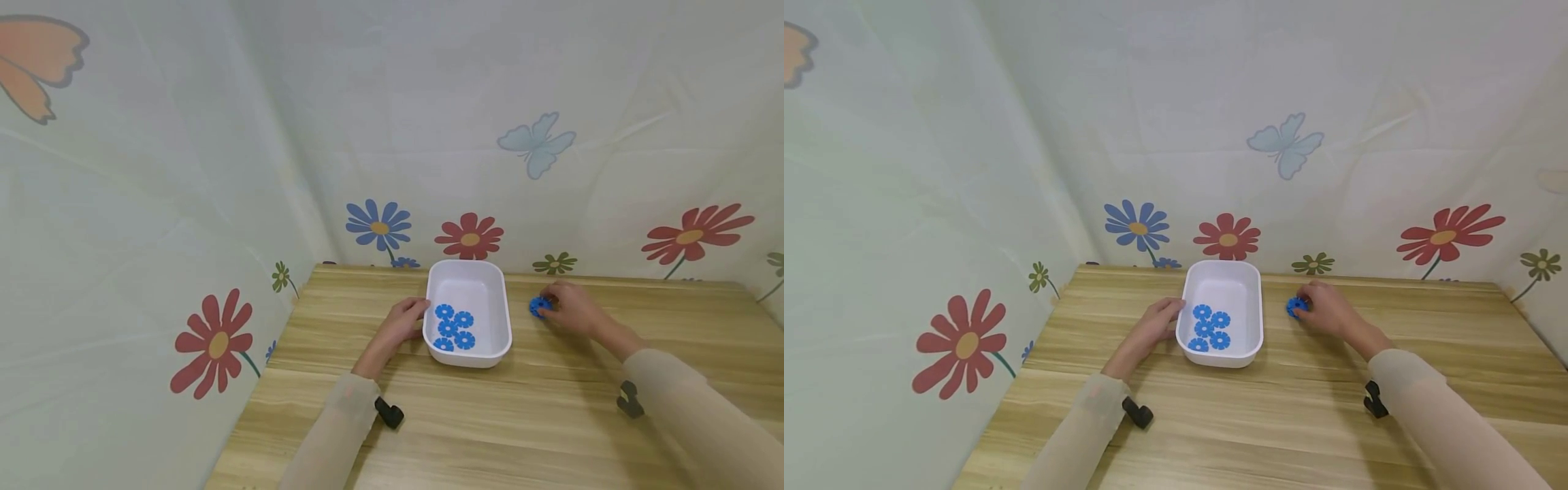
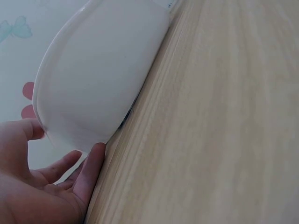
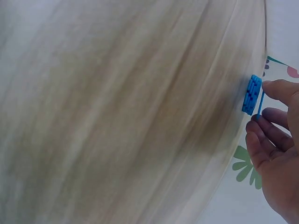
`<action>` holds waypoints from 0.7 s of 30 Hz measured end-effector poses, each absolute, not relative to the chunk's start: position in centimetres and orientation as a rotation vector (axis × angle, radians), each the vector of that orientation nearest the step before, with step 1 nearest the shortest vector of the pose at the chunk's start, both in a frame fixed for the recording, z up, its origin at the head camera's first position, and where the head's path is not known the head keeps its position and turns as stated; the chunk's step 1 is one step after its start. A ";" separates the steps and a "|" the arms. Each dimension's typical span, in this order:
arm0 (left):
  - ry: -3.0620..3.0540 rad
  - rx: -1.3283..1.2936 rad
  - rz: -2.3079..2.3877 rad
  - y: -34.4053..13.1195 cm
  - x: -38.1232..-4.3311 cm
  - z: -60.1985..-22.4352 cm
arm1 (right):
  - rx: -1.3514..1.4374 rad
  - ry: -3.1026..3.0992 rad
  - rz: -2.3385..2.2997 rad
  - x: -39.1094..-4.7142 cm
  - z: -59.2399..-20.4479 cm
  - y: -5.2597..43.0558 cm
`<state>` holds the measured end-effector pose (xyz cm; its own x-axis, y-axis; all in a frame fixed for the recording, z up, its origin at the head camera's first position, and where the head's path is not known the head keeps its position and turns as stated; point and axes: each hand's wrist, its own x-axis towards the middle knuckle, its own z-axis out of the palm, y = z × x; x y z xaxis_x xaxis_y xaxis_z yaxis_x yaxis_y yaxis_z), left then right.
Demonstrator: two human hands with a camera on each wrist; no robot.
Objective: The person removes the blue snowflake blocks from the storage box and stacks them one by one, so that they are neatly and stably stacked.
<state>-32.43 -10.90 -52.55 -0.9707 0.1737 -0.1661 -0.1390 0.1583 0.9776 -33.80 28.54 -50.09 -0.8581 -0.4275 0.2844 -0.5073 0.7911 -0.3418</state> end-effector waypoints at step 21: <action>2.212 0.027 1.870 -11.0 -32.2 -52.6 | 0.708 -2.809 0.640 -33.4 -50.8 28.5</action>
